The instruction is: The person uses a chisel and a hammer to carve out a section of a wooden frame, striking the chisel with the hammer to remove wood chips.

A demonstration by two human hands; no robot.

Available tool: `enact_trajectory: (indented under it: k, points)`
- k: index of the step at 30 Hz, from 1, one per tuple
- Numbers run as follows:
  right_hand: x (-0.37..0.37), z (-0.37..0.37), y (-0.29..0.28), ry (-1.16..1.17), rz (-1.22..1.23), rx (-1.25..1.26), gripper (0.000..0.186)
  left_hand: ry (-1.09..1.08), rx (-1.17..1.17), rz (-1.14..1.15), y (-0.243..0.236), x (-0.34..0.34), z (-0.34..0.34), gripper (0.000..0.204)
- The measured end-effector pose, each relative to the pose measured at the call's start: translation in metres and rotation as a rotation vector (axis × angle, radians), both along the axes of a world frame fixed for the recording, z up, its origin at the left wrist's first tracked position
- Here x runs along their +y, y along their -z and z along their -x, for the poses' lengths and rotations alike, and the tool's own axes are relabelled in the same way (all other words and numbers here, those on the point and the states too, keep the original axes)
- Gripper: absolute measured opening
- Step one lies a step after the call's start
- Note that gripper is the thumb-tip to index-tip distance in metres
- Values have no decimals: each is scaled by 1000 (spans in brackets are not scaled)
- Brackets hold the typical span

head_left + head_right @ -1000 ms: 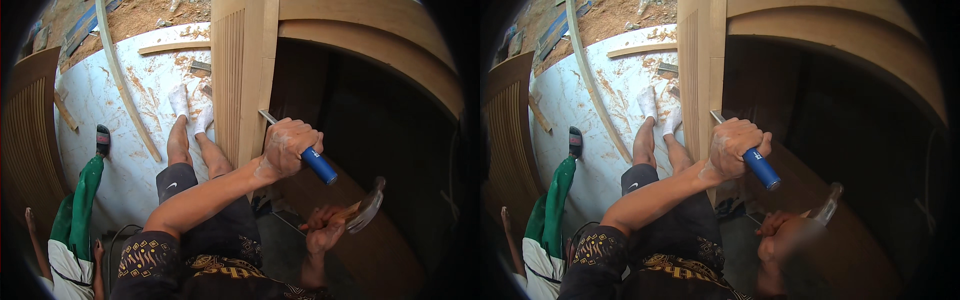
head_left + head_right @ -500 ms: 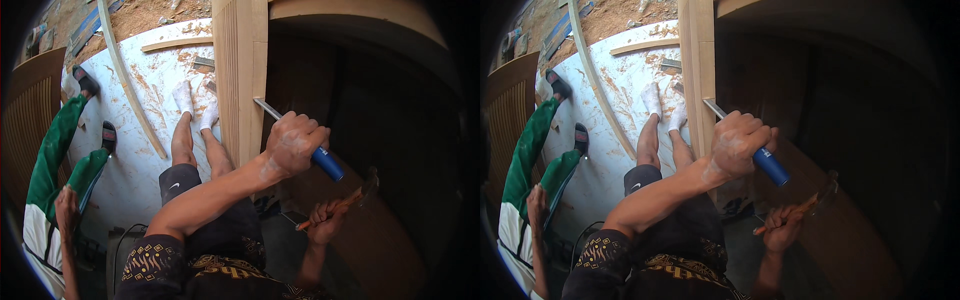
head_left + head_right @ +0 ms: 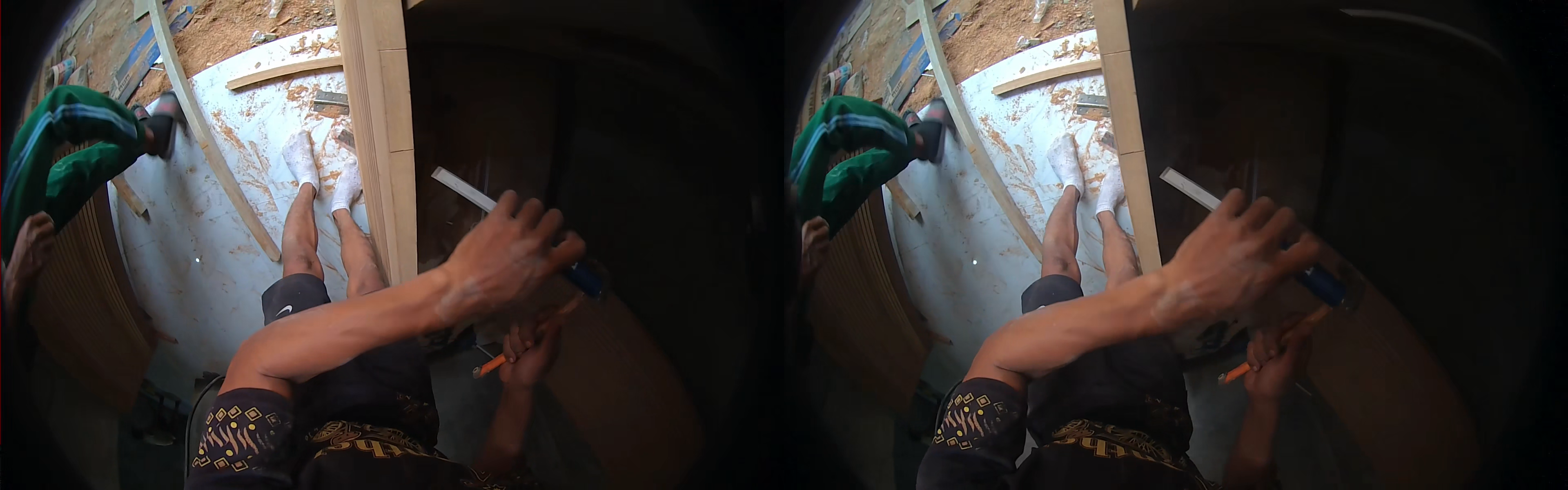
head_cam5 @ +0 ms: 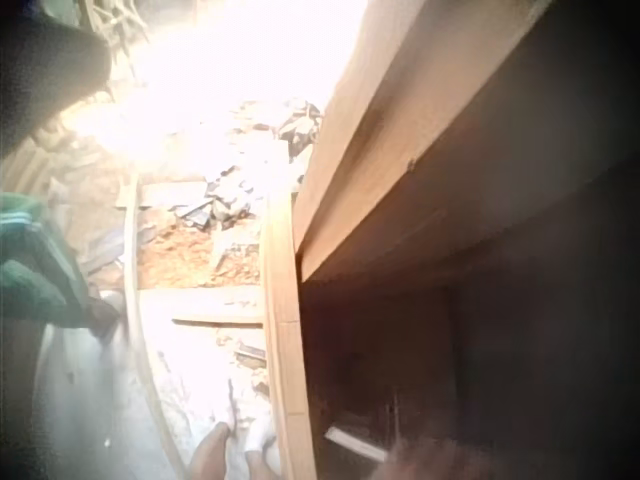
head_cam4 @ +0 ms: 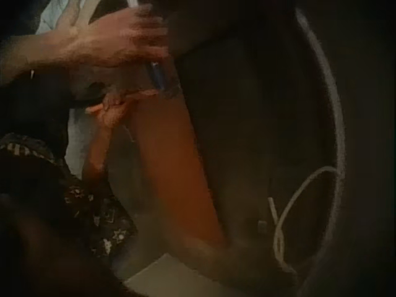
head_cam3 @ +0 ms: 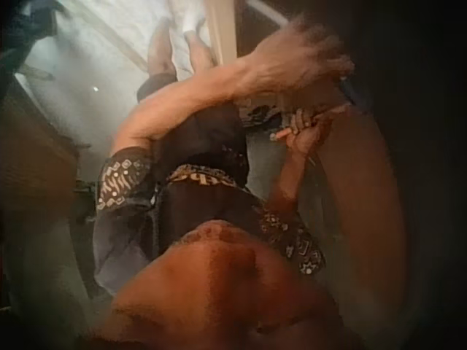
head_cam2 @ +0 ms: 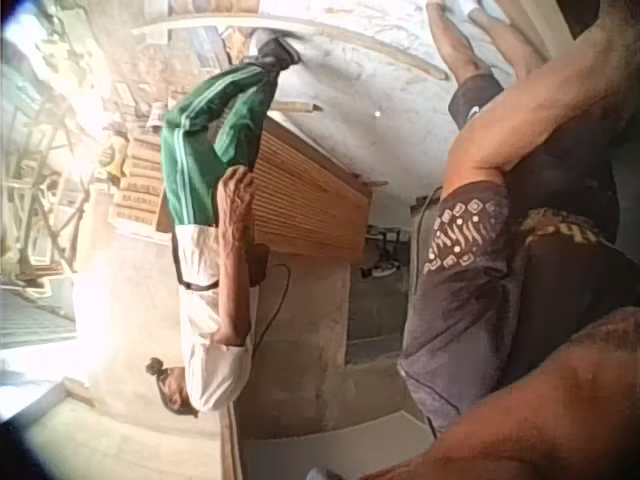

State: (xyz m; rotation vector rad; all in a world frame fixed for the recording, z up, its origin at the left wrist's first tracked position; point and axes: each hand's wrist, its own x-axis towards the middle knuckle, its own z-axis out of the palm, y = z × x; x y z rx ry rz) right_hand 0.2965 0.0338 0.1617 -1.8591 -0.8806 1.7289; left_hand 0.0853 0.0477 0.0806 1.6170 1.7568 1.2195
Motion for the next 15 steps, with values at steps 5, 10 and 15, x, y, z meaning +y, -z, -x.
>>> enact_trajectory:
  k: [5,10,15]
  points:
    - [4,-12,22,191,18,-103,33,116,71,93,35,12,7,29]
    - [6,-22,43,229,100,26,28,67,186,90,50,30,-4,35]
    - [13,-29,55,270,160,95,27,29,211,86,59,37,-1,33]
